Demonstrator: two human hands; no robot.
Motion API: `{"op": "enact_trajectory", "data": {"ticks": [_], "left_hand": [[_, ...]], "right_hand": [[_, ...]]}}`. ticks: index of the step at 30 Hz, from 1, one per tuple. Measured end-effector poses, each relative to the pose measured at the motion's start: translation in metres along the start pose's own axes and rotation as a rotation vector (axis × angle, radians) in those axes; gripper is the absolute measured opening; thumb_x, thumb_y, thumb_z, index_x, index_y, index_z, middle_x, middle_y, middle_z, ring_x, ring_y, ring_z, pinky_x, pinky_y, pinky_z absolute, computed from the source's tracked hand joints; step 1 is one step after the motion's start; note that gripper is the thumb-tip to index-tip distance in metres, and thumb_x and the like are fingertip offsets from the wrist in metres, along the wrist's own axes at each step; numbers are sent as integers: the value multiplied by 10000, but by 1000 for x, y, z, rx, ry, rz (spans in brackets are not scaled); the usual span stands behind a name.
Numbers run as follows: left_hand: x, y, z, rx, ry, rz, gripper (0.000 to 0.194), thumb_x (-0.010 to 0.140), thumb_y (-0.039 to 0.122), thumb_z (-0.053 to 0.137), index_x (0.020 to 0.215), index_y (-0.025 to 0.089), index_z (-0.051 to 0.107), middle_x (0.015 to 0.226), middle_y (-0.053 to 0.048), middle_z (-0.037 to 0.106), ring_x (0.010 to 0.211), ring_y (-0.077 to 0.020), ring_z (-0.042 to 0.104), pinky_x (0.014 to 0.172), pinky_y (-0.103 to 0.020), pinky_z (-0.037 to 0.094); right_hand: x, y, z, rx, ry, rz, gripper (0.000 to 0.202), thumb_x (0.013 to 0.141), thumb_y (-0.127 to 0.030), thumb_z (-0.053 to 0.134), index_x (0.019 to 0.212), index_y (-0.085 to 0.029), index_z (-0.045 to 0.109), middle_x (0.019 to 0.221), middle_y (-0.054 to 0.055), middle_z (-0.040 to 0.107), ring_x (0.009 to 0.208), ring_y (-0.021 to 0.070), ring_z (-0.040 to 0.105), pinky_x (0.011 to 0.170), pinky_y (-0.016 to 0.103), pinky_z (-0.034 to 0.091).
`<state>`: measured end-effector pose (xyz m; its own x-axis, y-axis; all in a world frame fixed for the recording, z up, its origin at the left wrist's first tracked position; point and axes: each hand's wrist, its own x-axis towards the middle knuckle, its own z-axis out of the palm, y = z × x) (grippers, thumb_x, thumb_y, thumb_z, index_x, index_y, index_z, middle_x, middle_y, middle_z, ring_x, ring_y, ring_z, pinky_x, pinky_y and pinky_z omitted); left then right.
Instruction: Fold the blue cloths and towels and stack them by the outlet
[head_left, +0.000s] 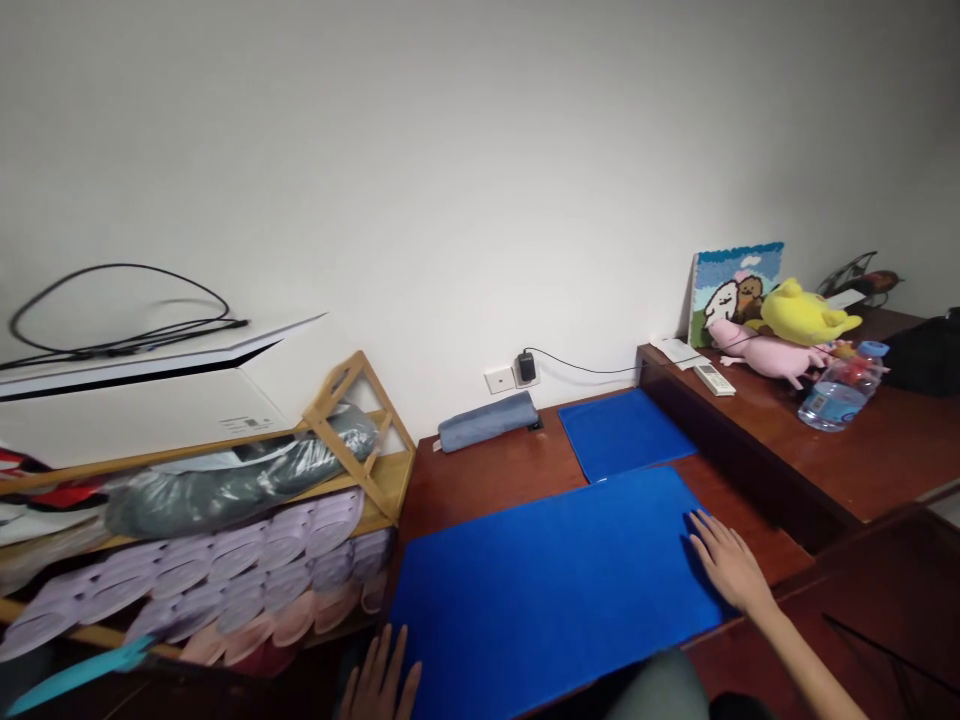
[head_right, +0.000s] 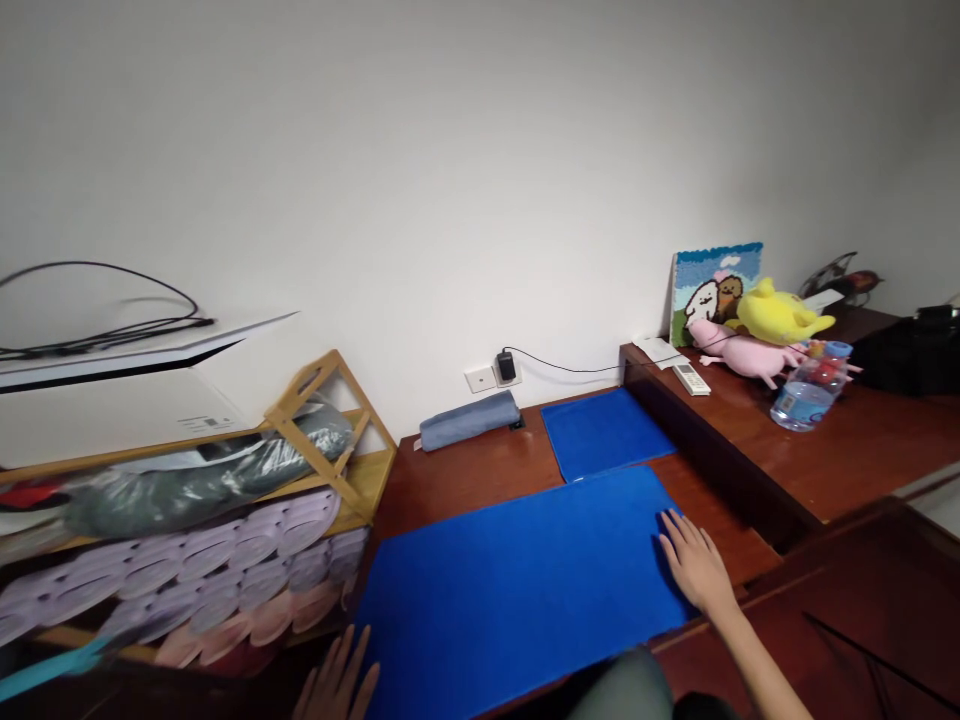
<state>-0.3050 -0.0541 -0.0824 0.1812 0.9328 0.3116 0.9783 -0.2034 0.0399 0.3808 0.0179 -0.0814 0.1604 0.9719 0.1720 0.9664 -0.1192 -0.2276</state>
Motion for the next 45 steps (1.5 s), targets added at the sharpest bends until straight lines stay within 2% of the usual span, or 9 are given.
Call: {"op": "enact_trajectory", "data": {"ticks": [3, 8, 16, 25, 31, 36, 38, 40, 45], "left_hand": [[71, 3, -1, -39, 17, -74, 628, 1042, 468, 323, 1591, 210, 487, 1653, -99, 476, 1552, -306, 403, 1222, -559, 413], [161, -1, 13, -60, -132, 3, 638, 1051, 500, 322, 1598, 207, 473, 1674, -109, 442, 1561, -314, 383, 1251, -553, 353], [147, -34, 45, -48, -130, -132, 725, 1043, 600, 315, 1653, 211, 356, 1729, -138, 331, 1587, -323, 325, 1255, -577, 319], [155, -11, 23, -82, -102, -206, 711, 1042, 576, 317, 1632, 186, 395, 1694, -159, 398, 1567, -341, 362, 1231, -564, 353], [154, -7, 14, -208, 19, -301, 662, 1035, 501, 290, 1537, 132, 514, 1603, -163, 527, 1506, -332, 458, 1215, -518, 399], [159, 3, -18, -234, 138, -312, 556, 1013, 451, 341, 1345, 143, 663, 1448, -161, 639, 1372, -343, 569, 1170, -514, 446], [164, 34, -34, -201, 161, -243, 499, 1011, 397, 351, 1264, 146, 700, 1327, -177, 689, 1273, -354, 615, 1119, -525, 471], [168, 95, -46, -230, 109, -108, 452, 1026, 348, 352, 1240, 172, 709, 1219, -170, 723, 1164, -335, 653, 1049, -501, 501], [157, 339, -44, -411, -185, 507, 302, 980, 381, 606, 1242, 257, 693, 1008, -117, 744, 959, -291, 688, 836, -430, 549]], "right_hand": [[51, -29, -14, 22, -45, -27, 683, 1058, -510, 193, 1598, -215, 489, 1681, 61, 425, 1569, 264, 362, 1296, 484, 284], [112, -54, -12, -4, -240, -54, 663, 1062, -486, 230, 1648, -221, 391, 1730, 39, 317, 1615, 263, 237, 1316, 499, 207], [113, -5, 22, -53, -158, 61, 732, 1051, -512, 127, 1688, -182, 275, 1744, 56, 271, 1617, 235, 238, 1318, 490, 192], [118, 1, 26, 65, -98, 105, 716, 1024, -548, 233, 1629, -217, 423, 1717, 87, 358, 1607, 268, 270, 1299, 518, 239], [128, 6, 14, 354, 8, 143, 642, 969, -535, 317, 1336, -202, 725, 1489, 114, 650, 1420, 290, 562, 1205, 498, 410], [138, -15, -15, 435, 162, 168, 608, 939, -478, 339, 1196, -154, 785, 1309, 178, 737, 1239, 301, 674, 1104, 467, 501], [141, -26, -27, 456, 202, 152, 550, 921, -442, 377, 1165, -182, 796, 1248, 159, 760, 1177, 294, 693, 1061, 462, 528], [142, -35, -39, 471, 220, 121, 503, 906, -404, 397, 1123, -204, 804, 1200, 140, 772, 1096, 277, 709, 1014, 448, 554], [139, -52, -64, 461, 194, 45, 438, 881, -372, 459, 1113, -189, 783, 1101, 129, 765, 926, 242, 716, 936, 405, 578]]}}
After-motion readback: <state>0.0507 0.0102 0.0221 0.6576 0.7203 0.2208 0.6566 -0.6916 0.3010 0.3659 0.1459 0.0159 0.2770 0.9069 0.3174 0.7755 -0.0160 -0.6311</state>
